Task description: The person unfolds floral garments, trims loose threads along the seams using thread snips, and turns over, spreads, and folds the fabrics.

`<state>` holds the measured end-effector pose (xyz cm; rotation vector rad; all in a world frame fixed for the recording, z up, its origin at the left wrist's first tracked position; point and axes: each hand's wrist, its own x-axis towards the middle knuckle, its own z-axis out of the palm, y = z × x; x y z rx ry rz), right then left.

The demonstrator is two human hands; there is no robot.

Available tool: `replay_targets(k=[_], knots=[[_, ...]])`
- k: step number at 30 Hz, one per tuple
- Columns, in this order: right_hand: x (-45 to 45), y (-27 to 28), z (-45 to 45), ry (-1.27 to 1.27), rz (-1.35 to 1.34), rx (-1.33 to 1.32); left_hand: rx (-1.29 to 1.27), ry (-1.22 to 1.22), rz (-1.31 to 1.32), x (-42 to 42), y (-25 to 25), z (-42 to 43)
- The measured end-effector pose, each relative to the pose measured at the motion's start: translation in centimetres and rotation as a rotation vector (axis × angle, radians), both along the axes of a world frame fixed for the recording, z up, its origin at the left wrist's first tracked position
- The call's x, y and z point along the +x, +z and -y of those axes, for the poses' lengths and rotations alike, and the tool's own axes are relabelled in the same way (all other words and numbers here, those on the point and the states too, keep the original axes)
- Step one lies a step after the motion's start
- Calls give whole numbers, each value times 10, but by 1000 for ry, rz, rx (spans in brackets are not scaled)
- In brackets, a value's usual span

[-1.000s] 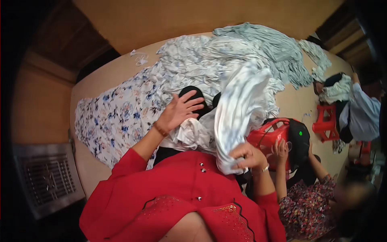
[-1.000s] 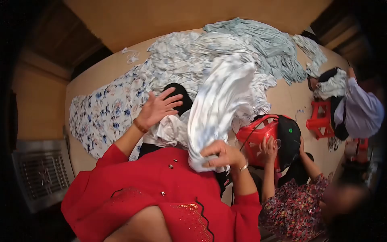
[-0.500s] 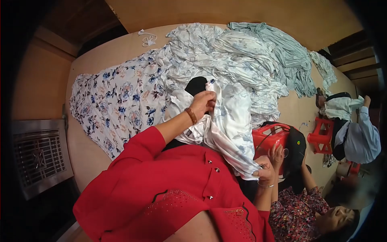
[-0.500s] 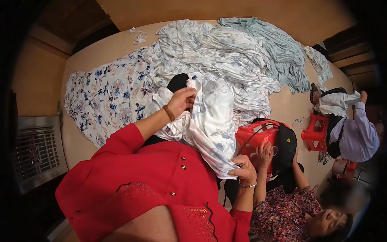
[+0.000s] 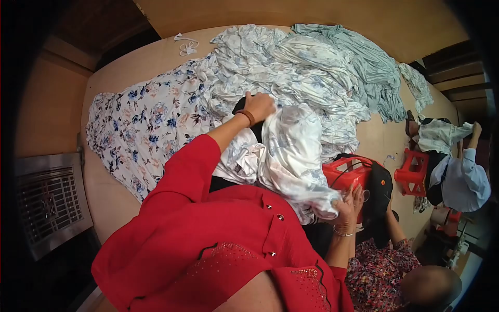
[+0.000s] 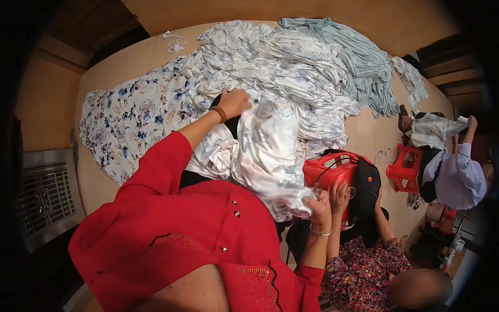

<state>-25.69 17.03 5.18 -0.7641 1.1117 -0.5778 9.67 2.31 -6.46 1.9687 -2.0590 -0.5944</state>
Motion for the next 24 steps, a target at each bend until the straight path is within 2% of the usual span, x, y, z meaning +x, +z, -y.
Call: replay_targets(k=[1,3,5,7,9,10,11,13,14,15,17,18,20,24], knots=[[-4,-5,-4,-146,41,-55,-3,138,-196,8,8,5],[-8,-12,-8,-388,149,-154,-162,344,-1035,38,4,16],[-12,-15,-9,-523,299,-247,-392,497,-1441,59,68,-2],[-27,-32,-6,-518,340,-267,-493,366,-1388,88,113,-30],[-42,-47,-4,-599,392,-250,-609,490,-1318,99,149,-65],[-39,-43,2,-480,447,-278,-626,513,-1286,103,161,-83],[-34,-42,5,-476,450,-273,-641,536,-1254,108,166,-95],[-15,-31,15,-514,72,-292,-600,521,-1207,118,145,-104],[3,-20,28,-484,67,-98,-399,557,-1153,117,130,-102],[16,-15,36,-359,-58,-101,-202,592,-1094,118,113,-100],[17,-36,45,-268,-213,-13,123,657,-1298,124,72,-99],[13,-53,48,-256,-211,-10,203,617,-1269,129,59,-101],[2,-82,48,-287,-176,-17,198,681,-1295,130,47,-107],[5,-86,42,-316,-142,21,215,773,-1232,136,41,-119]])
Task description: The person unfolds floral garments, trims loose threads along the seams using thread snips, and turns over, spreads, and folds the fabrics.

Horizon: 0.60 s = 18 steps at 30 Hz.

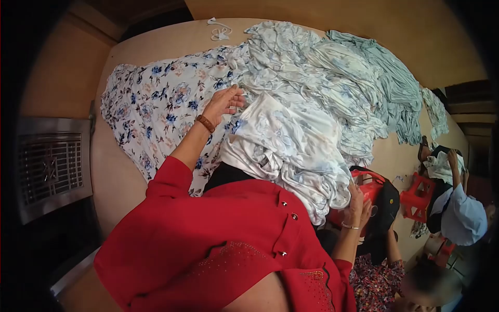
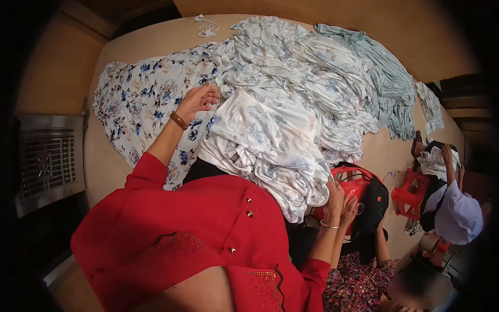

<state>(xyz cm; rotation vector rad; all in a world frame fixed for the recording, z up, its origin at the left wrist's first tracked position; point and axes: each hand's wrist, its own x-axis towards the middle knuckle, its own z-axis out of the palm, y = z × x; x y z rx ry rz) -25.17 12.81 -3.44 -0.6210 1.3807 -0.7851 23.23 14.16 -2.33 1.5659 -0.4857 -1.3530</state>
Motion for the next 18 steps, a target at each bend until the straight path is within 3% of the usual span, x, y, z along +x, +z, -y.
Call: replay_targets(k=[6,9,11,13,14,16,18], knots=[[18,20,-4,53,-165,-143,114,-116,233,7,-7,-36],[34,26,-2,90,-664,-619,127,-146,198,-9,-9,-52],[34,21,3,157,-751,-771,-14,-195,269,-15,-14,-58],[65,45,3,374,-979,-1143,-27,-160,290,-19,-4,-50],[80,53,0,428,-877,-1083,-74,-150,334,-23,15,-44],[107,51,1,485,-798,-1211,-268,-145,382,-25,22,-30],[138,59,4,549,-582,-1109,-280,-204,329,-29,40,-15]])
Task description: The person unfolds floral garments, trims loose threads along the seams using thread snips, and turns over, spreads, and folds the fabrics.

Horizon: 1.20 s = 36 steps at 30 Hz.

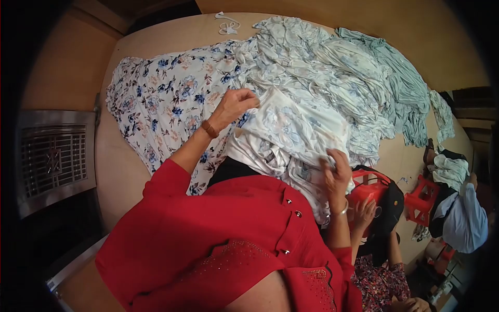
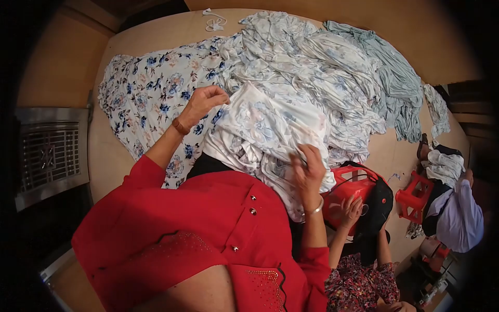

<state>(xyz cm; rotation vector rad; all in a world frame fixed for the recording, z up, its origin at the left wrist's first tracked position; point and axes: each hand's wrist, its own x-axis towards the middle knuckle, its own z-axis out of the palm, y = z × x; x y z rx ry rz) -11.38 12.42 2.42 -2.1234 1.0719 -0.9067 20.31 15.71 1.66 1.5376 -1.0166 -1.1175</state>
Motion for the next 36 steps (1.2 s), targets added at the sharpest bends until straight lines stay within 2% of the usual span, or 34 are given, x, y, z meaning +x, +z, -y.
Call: replay_targets(k=[3,5,6,7,9,10,11,13,17,23,25,27,28,30,31,33,35,36], knots=[[33,4,2,72,98,155,6,-93,-28,0,11,15],[38,4,4,80,57,123,127,113,78,11,6,16],[41,3,5,83,15,93,186,78,292,27,-10,14],[40,2,4,87,19,91,185,81,296,34,-23,6],[33,-3,1,84,-17,134,361,-67,419,40,-41,-8],[32,-4,1,82,-19,136,326,-184,354,40,-46,-15],[30,-5,0,87,-38,145,327,-185,351,37,-52,-20],[28,-7,0,91,-57,154,303,-90,132,28,-48,-25],[27,-7,3,97,-24,167,253,-31,-58,26,-29,-10],[25,-15,6,84,93,240,131,-122,5,15,5,19],[26,-10,9,84,121,259,123,-228,83,4,21,31],[30,2,11,56,178,440,72,-266,72,-10,27,44],[33,9,13,47,179,436,41,-368,109,-17,34,50],[43,22,16,3,292,610,-20,-549,149,-36,45,61],[48,29,17,-9,293,608,-22,-560,147,-47,53,66],[61,39,18,12,618,779,-9,-765,166,-67,70,72],[62,30,21,-5,732,731,-41,-802,192,-79,71,78],[54,27,25,35,661,887,-33,-814,157,-83,65,81]])
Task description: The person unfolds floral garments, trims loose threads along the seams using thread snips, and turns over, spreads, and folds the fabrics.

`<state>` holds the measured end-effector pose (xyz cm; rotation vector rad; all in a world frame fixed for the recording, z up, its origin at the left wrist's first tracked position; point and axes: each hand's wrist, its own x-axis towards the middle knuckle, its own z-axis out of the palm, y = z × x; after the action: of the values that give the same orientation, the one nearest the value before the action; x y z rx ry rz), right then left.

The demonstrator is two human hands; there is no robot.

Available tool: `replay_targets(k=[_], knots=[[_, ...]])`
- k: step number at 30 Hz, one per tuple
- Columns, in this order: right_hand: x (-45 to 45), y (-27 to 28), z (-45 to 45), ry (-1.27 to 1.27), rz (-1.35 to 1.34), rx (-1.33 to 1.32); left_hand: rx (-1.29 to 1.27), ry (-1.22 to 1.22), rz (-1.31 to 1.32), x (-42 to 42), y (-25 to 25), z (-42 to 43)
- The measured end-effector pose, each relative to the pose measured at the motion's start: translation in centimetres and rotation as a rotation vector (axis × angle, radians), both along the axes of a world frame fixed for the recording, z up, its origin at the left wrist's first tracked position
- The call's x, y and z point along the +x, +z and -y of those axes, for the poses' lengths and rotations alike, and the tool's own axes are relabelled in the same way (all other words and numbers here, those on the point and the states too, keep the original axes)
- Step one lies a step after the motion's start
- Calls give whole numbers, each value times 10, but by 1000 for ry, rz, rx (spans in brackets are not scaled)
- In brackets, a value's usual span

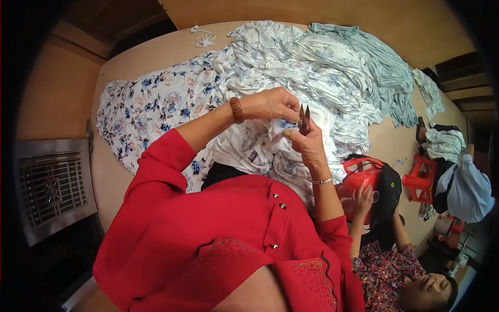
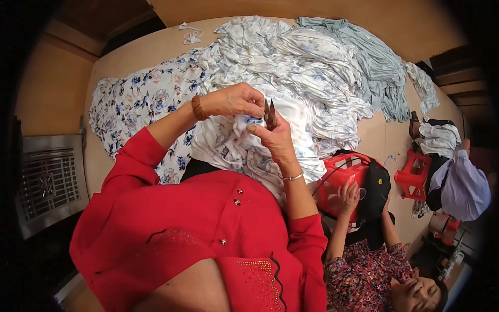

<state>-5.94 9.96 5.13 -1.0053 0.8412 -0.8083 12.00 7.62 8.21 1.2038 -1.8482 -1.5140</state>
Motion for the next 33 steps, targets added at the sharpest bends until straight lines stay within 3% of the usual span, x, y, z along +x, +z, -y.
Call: replay_targets(k=[1,3,5,11,13,19,21,25,28,29,31,33], knots=[[-5,-3,2,109,-35,125,22,-11,-28,-2,-3,2],[-11,-7,0,28,-31,117,117,-23,-16,-2,-10,3],[-24,-10,2,-68,67,198,354,18,-192,-1,-24,2],[-50,-8,2,-155,167,291,331,-2,-111,0,-67,0],[-58,-11,2,-171,243,294,380,-16,-262,-6,-58,-9],[-79,0,-8,-158,342,336,530,-49,-338,-29,-15,-32],[-88,1,-14,-136,453,346,595,-28,-599,-43,5,-45],[-96,-1,-18,-165,408,354,653,95,-597,-65,8,-56],[-99,-11,-17,-355,35,132,717,169,-548,-71,-10,-55],[-102,-10,-19,-362,36,133,721,163,-545,-72,-12,-55],[-107,-7,-27,-517,-203,-129,749,261,-635,-76,-4,-57],[-111,-2,-39,-501,-338,-272,725,294,-648,-83,-2,-58]])
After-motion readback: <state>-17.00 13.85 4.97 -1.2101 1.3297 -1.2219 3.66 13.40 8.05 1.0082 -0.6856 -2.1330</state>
